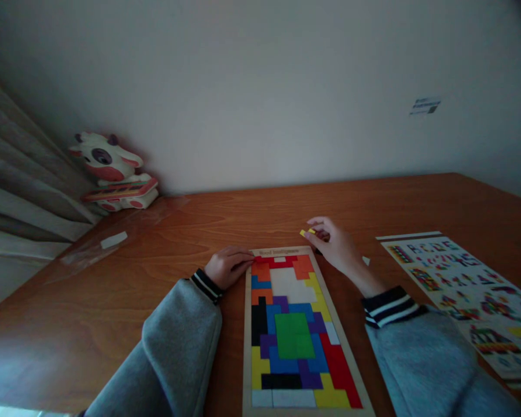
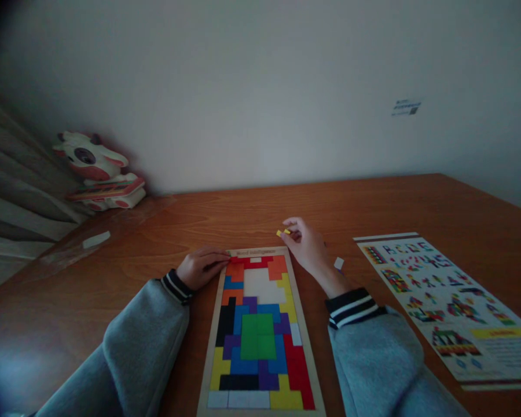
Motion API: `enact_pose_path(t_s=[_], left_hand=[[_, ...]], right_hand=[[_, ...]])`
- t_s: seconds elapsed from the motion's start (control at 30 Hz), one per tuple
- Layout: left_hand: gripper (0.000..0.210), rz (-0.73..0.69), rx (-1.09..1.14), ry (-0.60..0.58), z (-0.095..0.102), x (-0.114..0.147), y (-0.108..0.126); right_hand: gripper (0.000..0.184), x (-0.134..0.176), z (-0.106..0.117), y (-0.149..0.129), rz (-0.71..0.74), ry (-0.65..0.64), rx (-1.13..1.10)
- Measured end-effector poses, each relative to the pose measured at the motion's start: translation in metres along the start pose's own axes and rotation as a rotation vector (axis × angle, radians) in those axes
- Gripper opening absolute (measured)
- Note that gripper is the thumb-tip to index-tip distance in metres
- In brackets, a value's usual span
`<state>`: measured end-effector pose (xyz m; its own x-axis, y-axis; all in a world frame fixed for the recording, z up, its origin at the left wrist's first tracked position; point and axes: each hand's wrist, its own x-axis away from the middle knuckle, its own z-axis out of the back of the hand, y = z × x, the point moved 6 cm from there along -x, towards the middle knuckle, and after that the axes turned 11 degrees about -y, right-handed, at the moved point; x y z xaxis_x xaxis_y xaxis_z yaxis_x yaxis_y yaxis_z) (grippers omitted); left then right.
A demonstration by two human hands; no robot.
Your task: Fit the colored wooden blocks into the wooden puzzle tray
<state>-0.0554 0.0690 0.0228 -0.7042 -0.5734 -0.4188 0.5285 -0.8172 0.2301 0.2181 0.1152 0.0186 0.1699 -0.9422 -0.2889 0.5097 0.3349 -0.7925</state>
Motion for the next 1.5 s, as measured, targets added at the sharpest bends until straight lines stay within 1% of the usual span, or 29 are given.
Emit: enact_pose_path(t_s=[0.1,0.27,0.33,0.47,0.6,0.77,0.93,1.03,1.13,1.3,1.5], left_hand=[[0.016,-0.015,-0.008,0.006,0.001,0.0,0.001],[0.016,-0.009,-0.012,-0.009,0.002,-0.001,0.001],[0.015,-0.012,-0.017,-0.005,0.002,-0.001,0.001],[0.016,-0.017,-0.019,0.001,0.003,0.0,0.001],[0.017,-0.009,-0.006,-0.019,0.001,-0.001,0.0],[0.018,-0.007,0.006,-0.021,0.001,-0.001,0.0],[0.017,-0.01,-0.006,-0.023,0.0,-0.001,-0.001],[0.017,-0.016,-0.01,-0.021,0.001,-0.001,0.0],[0.016,-0.018,-0.009,-0.026,0.001,-0.001,0.0],[0.017,-0.025,0.001,-0.02,0.001,-0.001,0.0],[0.016,-0.02,-0.017,-0.004,0.002,-0.002,0.002]], right_hand=[[0.029,0.017,0.013,-0.006,0.012,0.02,-0.025],[0.04,0.037,0.021,-0.007,-0.054,0.052,-0.232],[0.04,0.04,0.02,-0.008,-0.062,0.036,-0.271],[0.035,0.042,0.016,-0.012,-0.05,-0.036,-0.272],[0.037,0.043,0.013,-0.013,-0.057,-0.036,-0.302],[0.027,0.044,0.007,-0.02,-0.013,-0.047,-0.215],[0.029,0.045,0.004,-0.023,-0.012,-0.048,-0.246],[0.024,0.046,-0.001,-0.022,-0.049,-0.14,-0.341],[0.023,0.048,-0.006,-0.022,-0.088,-0.265,-0.346],[0.027,0.056,-0.012,-0.038,-0.033,-0.469,-0.146],[0.016,0.068,-0.018,-0.049,0.034,-0.685,0.004]])
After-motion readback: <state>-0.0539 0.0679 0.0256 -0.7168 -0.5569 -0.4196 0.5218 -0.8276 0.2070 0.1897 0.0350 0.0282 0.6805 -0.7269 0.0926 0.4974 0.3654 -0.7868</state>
